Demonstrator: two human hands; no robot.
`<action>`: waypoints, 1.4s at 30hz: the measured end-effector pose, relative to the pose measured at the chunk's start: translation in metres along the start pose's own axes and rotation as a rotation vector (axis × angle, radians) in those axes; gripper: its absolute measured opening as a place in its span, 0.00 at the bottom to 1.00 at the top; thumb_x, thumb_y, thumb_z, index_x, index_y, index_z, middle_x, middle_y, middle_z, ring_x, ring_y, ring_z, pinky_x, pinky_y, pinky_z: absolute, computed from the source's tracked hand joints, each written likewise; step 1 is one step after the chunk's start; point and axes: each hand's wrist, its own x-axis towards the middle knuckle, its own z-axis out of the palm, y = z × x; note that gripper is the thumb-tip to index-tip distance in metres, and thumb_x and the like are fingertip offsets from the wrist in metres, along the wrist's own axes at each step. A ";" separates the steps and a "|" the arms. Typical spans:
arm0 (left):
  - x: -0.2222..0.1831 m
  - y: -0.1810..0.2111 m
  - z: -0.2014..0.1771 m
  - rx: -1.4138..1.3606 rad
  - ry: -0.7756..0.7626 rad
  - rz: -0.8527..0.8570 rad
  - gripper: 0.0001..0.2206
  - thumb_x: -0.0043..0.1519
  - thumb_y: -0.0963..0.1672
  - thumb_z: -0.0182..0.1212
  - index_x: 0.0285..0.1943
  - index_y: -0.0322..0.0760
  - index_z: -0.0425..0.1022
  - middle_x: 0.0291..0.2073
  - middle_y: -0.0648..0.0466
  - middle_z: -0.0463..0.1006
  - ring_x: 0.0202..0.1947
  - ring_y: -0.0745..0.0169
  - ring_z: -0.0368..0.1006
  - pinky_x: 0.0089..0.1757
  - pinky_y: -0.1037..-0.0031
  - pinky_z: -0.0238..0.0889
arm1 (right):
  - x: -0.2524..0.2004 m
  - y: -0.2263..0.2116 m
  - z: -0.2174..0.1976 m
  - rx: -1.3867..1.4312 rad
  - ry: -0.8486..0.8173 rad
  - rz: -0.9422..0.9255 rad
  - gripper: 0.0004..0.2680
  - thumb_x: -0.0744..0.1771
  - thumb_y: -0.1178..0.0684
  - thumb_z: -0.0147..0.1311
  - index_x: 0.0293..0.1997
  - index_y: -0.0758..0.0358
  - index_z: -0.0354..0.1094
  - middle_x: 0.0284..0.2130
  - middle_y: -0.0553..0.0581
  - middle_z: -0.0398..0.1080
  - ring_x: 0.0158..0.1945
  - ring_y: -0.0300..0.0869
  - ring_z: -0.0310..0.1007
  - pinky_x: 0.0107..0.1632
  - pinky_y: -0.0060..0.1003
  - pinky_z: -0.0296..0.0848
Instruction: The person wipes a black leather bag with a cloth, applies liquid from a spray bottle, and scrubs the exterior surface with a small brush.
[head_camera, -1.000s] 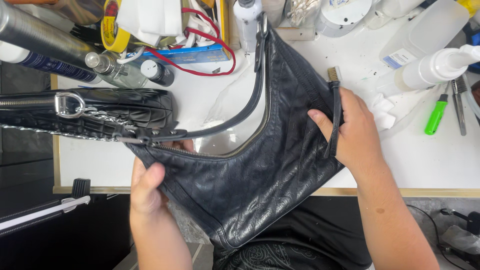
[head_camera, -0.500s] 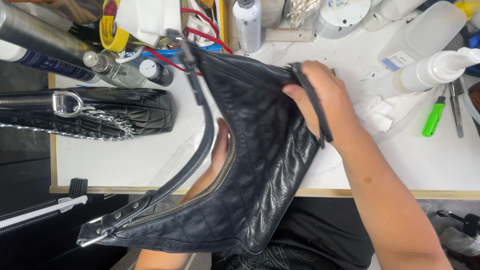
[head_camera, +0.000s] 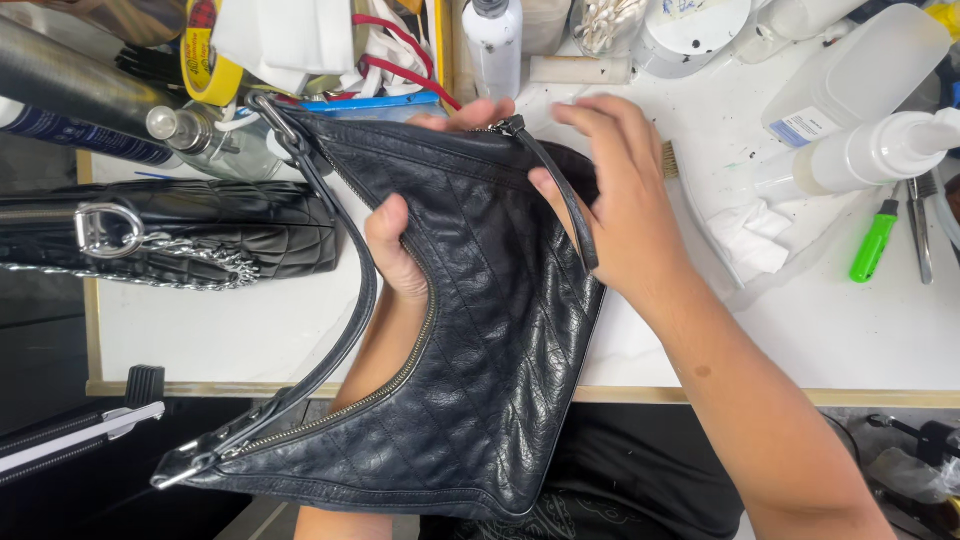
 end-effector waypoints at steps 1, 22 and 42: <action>0.002 -0.002 -0.002 -0.044 0.014 0.009 0.26 0.65 0.54 0.63 0.64 0.35 0.64 0.65 0.38 0.68 0.71 0.40 0.55 0.69 0.49 0.50 | -0.008 0.002 -0.001 0.056 -0.005 0.151 0.18 0.69 0.54 0.62 0.64 0.66 0.63 0.60 0.66 0.63 0.63 0.57 0.64 0.65 0.47 0.65; 0.028 -0.027 -0.065 -0.206 0.094 0.171 0.23 0.69 0.52 0.50 0.64 0.30 0.68 0.61 0.35 0.74 0.70 0.34 0.61 0.71 0.47 0.48 | -0.030 0.066 0.011 0.475 0.097 0.304 0.17 0.71 0.54 0.58 0.68 0.66 0.59 0.63 0.63 0.64 0.69 0.45 0.63 0.73 0.40 0.61; 0.027 -0.027 -0.067 -0.102 0.028 0.152 0.24 0.71 0.51 0.47 0.66 0.27 0.67 0.63 0.33 0.72 0.71 0.35 0.60 0.70 0.50 0.48 | 0.017 0.041 0.009 -0.045 -0.110 0.178 0.14 0.72 0.56 0.52 0.66 0.65 0.64 0.59 0.63 0.70 0.65 0.57 0.68 0.65 0.48 0.67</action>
